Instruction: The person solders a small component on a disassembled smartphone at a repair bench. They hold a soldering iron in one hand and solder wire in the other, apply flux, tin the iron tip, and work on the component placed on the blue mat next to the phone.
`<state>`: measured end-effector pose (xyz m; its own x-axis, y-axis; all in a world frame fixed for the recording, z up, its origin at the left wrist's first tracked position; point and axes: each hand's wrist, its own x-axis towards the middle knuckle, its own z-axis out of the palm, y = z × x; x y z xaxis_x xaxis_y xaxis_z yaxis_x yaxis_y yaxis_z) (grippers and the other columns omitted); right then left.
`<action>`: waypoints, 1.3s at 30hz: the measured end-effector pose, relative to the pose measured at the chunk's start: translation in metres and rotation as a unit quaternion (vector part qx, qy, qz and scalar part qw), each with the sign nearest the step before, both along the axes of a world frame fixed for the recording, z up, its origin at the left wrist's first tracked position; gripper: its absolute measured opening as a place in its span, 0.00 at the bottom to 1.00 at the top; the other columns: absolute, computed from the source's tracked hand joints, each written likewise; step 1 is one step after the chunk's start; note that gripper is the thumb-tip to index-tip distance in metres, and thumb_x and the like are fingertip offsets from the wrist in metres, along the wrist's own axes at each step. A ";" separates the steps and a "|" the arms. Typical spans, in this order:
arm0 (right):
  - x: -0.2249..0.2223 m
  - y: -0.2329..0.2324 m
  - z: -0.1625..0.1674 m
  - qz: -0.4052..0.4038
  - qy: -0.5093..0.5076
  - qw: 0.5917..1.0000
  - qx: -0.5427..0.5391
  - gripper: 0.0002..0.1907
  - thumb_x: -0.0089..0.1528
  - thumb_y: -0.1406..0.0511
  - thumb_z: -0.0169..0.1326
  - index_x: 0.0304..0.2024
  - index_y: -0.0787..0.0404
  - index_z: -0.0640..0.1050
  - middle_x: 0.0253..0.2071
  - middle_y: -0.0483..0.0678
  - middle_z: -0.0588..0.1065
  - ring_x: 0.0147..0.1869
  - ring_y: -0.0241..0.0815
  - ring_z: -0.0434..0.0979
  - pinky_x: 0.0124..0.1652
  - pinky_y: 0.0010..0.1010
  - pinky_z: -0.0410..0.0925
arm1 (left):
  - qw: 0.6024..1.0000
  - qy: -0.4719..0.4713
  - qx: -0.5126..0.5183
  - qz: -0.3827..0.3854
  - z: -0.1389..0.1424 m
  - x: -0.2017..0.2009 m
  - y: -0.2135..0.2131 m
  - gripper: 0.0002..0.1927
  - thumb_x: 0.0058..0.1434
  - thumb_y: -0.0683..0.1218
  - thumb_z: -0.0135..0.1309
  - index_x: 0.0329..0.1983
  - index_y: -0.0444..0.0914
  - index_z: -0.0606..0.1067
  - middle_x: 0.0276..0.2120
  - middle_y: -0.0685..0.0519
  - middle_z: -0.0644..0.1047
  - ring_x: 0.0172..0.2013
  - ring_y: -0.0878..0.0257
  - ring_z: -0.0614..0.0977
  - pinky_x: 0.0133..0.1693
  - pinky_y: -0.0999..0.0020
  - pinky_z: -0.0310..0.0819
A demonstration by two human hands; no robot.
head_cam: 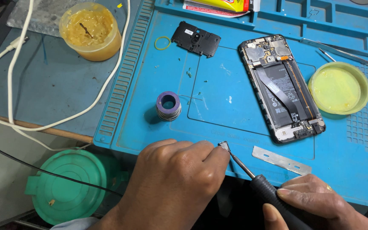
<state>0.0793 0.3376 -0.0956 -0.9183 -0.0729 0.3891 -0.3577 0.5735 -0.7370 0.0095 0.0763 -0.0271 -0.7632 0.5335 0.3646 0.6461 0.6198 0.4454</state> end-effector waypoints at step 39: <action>0.001 0.002 0.001 -0.005 0.010 1.000 -0.004 0.15 0.55 0.69 0.66 0.41 0.61 0.75 0.31 0.51 0.80 0.40 0.42 0.86 0.44 0.38 0.79 | 1.000 0.007 -0.001 -0.005 -0.002 0.000 -0.001 0.04 0.51 0.40 0.57 0.28 0.37 0.73 0.22 0.52 0.75 0.26 0.55 0.82 0.27 0.58 0.72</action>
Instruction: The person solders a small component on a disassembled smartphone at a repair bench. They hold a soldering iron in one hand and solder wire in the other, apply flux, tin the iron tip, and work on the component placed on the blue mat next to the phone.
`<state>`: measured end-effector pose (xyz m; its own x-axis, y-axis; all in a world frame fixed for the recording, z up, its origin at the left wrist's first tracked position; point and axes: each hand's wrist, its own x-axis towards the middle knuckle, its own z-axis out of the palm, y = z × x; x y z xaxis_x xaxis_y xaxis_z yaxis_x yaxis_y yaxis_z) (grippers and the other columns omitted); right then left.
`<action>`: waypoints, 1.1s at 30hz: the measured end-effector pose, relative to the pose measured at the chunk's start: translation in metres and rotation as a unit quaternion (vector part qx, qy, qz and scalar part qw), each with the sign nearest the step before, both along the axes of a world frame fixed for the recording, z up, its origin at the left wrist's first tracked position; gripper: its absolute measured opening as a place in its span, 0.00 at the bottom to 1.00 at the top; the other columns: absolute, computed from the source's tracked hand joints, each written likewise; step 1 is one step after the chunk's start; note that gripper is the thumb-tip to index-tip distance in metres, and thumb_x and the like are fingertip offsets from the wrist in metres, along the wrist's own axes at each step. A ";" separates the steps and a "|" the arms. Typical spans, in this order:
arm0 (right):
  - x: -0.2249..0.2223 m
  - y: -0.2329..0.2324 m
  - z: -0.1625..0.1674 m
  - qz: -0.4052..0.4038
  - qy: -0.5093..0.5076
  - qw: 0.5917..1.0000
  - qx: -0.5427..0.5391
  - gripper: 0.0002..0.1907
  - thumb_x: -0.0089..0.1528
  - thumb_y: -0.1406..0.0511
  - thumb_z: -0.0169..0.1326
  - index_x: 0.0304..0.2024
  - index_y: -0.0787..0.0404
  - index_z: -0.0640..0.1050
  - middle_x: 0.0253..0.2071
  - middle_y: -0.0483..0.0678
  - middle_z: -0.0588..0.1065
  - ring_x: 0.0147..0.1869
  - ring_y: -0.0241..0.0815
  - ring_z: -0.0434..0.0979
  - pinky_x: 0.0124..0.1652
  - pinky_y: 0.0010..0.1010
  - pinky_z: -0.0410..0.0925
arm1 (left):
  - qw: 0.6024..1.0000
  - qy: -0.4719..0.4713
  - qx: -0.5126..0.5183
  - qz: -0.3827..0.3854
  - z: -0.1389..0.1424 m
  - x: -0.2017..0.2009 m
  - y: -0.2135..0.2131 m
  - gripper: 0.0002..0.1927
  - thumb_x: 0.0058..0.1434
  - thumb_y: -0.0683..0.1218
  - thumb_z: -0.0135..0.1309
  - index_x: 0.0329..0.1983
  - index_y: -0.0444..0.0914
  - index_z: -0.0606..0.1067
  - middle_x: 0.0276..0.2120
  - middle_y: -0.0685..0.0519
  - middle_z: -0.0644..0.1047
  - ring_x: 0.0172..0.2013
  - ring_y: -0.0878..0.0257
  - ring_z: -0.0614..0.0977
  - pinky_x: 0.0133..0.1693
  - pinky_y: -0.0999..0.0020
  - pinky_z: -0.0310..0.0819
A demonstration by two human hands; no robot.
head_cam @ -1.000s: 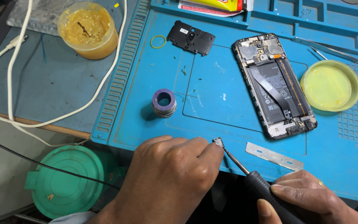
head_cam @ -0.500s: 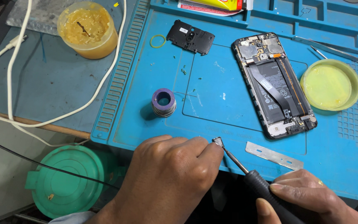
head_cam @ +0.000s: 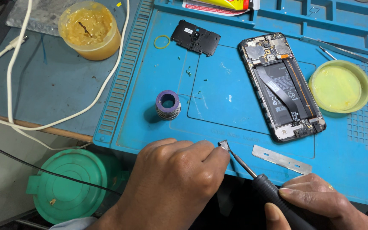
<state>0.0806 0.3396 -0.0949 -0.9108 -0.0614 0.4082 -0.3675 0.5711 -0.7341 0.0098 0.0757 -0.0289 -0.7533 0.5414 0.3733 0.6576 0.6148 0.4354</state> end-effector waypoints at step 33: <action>0.002 0.004 -0.001 0.019 -0.020 1.000 -0.013 0.16 0.55 0.68 0.65 0.43 0.61 0.75 0.32 0.51 0.81 0.41 0.42 0.87 0.45 0.40 0.75 | 1.000 0.003 0.001 0.000 0.001 0.001 -0.002 0.04 0.53 0.39 0.57 0.28 0.37 0.72 0.22 0.52 0.74 0.25 0.55 0.82 0.27 0.57 0.72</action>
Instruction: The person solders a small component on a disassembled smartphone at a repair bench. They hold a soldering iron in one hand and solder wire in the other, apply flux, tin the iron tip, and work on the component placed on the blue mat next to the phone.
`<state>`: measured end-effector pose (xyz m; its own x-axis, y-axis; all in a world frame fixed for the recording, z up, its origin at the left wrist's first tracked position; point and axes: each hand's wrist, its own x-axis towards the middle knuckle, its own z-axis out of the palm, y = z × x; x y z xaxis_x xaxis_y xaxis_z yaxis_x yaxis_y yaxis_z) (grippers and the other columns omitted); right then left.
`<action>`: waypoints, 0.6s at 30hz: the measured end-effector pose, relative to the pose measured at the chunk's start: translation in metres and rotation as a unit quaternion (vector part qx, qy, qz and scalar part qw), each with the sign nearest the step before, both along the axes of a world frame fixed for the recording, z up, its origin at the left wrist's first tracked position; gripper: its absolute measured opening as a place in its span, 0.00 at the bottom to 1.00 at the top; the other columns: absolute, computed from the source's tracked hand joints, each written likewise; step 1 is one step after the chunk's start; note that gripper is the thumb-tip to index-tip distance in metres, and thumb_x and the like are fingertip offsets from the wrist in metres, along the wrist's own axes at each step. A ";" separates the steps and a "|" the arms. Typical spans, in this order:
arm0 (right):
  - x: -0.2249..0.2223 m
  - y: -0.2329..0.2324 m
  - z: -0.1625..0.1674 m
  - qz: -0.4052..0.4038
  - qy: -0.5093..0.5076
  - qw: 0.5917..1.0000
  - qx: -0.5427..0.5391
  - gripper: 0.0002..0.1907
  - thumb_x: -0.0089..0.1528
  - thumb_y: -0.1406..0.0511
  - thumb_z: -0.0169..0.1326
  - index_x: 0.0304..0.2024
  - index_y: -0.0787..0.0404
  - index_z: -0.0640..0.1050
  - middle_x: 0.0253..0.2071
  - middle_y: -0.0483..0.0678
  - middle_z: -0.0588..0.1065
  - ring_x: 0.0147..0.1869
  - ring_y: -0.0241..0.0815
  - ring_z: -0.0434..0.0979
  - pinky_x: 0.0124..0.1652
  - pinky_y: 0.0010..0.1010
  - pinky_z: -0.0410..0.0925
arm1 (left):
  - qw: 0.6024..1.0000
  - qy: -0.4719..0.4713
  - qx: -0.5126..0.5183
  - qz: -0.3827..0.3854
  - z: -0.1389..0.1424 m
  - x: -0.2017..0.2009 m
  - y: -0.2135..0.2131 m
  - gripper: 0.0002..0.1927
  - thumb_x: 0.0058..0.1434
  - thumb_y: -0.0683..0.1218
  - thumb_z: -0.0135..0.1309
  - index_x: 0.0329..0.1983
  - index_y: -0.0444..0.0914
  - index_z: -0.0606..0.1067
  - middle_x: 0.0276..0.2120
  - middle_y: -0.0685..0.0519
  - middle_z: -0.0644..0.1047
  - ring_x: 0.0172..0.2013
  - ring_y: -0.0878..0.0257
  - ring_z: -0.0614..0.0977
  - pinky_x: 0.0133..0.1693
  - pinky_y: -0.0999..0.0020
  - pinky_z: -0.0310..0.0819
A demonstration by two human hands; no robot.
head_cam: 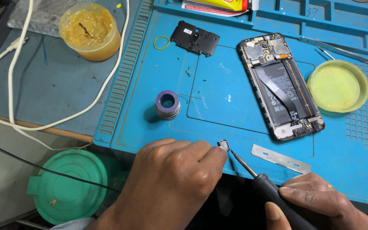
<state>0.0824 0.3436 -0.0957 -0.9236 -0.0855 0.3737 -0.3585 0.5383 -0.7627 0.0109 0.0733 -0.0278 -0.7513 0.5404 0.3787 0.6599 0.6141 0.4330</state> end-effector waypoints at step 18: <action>0.008 0.004 -0.022 -0.056 0.032 0.997 -0.034 0.16 0.58 0.70 0.64 0.43 0.60 0.72 0.31 0.50 0.80 0.37 0.41 0.86 0.43 0.39 0.78 | 0.997 0.024 0.062 0.034 -0.003 0.004 -0.001 0.08 0.57 0.40 0.63 0.40 0.36 0.81 0.24 0.53 0.75 0.25 0.56 0.81 0.28 0.60 0.72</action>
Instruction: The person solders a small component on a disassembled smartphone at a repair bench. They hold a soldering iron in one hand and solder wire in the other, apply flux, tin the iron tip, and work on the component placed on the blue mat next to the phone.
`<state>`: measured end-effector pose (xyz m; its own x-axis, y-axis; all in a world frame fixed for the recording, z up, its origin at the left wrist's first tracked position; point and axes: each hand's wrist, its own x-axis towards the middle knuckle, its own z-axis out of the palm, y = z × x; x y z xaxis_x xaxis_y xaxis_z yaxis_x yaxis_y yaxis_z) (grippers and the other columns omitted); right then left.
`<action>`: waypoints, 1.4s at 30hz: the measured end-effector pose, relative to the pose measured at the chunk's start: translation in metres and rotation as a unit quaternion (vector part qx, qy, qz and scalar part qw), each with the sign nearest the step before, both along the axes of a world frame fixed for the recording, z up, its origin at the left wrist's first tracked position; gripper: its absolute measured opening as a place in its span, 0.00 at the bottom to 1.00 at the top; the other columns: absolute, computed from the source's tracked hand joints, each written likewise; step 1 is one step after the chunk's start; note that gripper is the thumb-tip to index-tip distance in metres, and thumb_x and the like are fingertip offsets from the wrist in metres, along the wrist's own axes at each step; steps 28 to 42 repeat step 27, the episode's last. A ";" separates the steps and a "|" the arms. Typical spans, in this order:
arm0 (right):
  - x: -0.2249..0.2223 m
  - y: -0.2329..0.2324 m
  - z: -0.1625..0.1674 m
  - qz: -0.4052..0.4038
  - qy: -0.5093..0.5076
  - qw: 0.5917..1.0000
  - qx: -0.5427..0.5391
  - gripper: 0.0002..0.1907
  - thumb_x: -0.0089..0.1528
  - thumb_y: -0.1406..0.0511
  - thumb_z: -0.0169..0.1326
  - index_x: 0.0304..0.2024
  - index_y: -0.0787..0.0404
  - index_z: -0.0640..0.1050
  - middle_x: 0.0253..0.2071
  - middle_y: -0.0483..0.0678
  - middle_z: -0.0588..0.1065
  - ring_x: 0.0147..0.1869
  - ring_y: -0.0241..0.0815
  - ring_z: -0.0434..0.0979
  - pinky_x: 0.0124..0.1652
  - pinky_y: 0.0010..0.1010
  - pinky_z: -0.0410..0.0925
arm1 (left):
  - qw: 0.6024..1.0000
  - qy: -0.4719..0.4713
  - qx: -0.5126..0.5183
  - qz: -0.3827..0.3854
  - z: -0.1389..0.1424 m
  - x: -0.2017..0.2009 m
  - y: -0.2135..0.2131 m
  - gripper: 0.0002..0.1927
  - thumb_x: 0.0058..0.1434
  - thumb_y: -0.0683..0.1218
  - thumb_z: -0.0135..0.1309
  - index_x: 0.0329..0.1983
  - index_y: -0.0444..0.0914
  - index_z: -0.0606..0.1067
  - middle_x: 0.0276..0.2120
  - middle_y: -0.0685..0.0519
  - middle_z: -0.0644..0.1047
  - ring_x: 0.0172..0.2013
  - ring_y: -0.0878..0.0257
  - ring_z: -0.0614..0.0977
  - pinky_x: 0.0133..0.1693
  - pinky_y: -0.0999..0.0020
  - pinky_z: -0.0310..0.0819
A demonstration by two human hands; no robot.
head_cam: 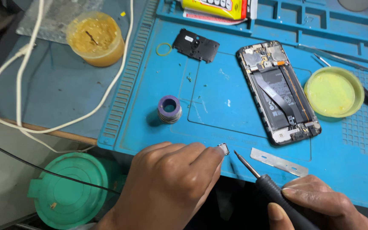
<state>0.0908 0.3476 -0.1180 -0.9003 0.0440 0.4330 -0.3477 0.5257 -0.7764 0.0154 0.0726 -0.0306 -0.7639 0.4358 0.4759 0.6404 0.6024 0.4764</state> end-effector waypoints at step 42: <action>-0.197 -0.213 0.183 0.135 -0.125 0.978 0.095 0.12 0.58 0.62 0.62 0.42 0.58 0.86 0.24 0.45 0.78 0.27 0.34 0.72 0.28 0.30 0.67 | 0.955 -0.106 -0.173 0.216 0.073 -0.138 -0.174 0.09 0.53 0.50 0.62 0.34 0.44 0.86 0.31 0.46 0.83 0.36 0.47 0.85 0.41 0.53 0.78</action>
